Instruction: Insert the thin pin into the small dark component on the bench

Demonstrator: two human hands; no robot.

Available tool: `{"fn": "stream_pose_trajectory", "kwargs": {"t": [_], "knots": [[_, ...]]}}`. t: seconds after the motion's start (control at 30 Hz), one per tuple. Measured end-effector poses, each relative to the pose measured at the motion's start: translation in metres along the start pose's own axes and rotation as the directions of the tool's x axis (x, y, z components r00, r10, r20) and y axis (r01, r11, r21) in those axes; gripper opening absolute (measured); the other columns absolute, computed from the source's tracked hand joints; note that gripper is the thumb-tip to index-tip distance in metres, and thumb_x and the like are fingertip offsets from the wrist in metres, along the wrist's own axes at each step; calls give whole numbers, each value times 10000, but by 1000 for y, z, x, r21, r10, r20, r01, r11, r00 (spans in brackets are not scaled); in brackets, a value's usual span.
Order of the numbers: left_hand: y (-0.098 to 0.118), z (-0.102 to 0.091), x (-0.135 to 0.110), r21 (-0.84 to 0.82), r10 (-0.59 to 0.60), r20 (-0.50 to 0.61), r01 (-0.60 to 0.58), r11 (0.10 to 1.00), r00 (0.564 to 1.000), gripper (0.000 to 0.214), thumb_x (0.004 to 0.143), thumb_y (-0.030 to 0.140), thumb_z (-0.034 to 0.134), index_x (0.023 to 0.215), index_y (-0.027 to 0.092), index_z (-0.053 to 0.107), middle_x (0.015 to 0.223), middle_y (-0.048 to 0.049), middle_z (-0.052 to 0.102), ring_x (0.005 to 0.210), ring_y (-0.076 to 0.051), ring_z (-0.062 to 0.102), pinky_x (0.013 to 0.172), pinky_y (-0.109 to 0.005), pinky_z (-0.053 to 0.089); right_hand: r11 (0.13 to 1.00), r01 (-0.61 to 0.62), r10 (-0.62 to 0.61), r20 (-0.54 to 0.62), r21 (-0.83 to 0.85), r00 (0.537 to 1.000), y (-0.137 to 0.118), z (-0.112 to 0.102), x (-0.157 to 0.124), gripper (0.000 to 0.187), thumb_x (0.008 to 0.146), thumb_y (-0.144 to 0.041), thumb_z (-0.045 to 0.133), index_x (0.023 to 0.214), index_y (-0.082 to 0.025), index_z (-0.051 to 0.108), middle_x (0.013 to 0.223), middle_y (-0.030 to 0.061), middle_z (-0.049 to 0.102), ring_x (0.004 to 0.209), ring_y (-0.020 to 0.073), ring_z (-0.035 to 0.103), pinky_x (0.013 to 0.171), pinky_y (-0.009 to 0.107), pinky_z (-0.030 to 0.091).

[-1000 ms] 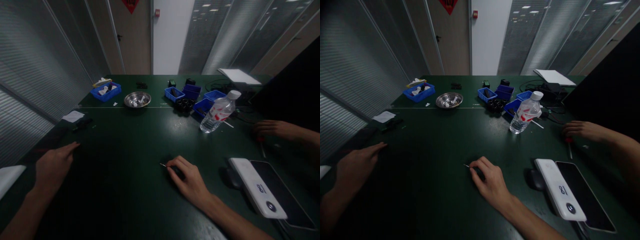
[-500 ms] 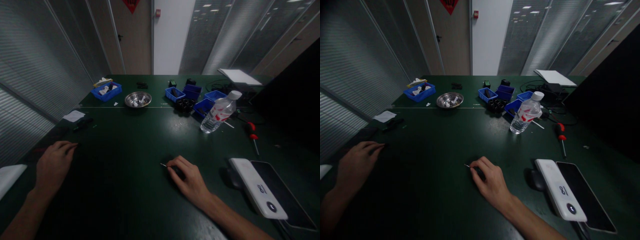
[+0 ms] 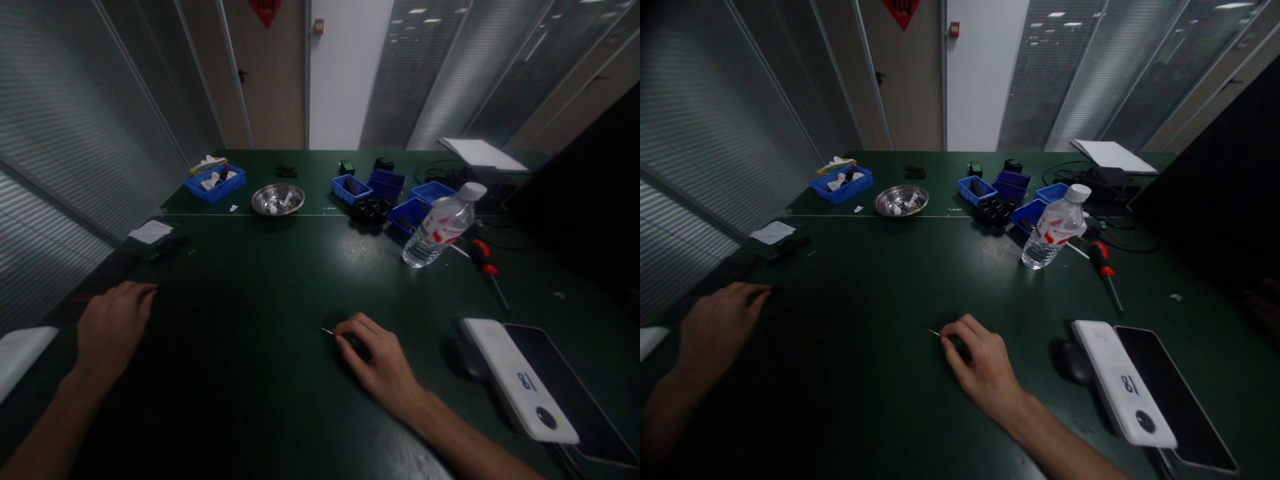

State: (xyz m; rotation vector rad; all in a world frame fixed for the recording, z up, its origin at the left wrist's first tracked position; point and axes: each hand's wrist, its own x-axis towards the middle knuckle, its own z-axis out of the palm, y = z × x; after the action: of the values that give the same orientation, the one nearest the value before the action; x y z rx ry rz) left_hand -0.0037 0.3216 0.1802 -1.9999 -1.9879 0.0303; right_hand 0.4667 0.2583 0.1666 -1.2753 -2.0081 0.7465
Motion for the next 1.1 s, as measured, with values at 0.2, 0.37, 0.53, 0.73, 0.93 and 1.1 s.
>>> {"fn": "stream_pose_trajectory", "kwargs": {"t": [0.2,0.37,0.53,0.73,0.93,1.1], "knots": [[41,-27,-1,-27,135,-57,-137,990,989,445,1024,319,346,1180,120,713,1134,-144,735,938,-322,642,757,-407,424,1000,11,-11,-7,-17,1000,-2,-1,1,177,1032,-286,510,1066,-225,672,985,42,658,795,144,642,728,257,521],[140,-77,-17,-322,396,-236,-456,830,887,295,1003,224,478,1188,212,708,1136,-78,736,966,-254,640,812,-395,460,1000,20,-20,-3,-23,1000,-2,-2,0,183,1035,-292,503,1073,-225,668,1000,45,655,791,143,649,722,258,528],[222,-70,-38,-419,585,-366,-689,591,724,287,980,72,477,1126,173,702,1039,-62,740,891,-208,656,776,-366,510,999,20,-21,-23,-33,1000,1,1,-1,152,1024,-268,524,1065,-230,666,996,44,662,812,153,657,787,279,541],[236,-41,-42,-521,546,-414,-681,514,728,270,994,84,498,1192,160,666,1048,-72,722,902,-201,666,780,-364,541,1000,6,-6,0,-14,1000,1,2,0,133,1020,-255,533,1057,-231,659,997,41,658,825,153,659,773,274,531],[233,-46,-37,-697,511,-386,-605,384,768,223,999,121,529,1156,198,668,1044,-51,720,926,-178,659,832,-346,551,1000,11,-11,13,-14,1000,2,2,1,137,1024,-246,523,1056,-228,655,992,42,659,810,147,657,781,273,530],[234,-48,-35,-817,485,-275,-467,337,830,207,945,158,623,1147,197,645,1094,-61,687,1016,-192,636,915,-365,540,1000,9,-8,37,-25,999,5,3,0,132,1019,-251,529,1052,-230,655,985,46,661,807,151,652,768,271,532]]}}
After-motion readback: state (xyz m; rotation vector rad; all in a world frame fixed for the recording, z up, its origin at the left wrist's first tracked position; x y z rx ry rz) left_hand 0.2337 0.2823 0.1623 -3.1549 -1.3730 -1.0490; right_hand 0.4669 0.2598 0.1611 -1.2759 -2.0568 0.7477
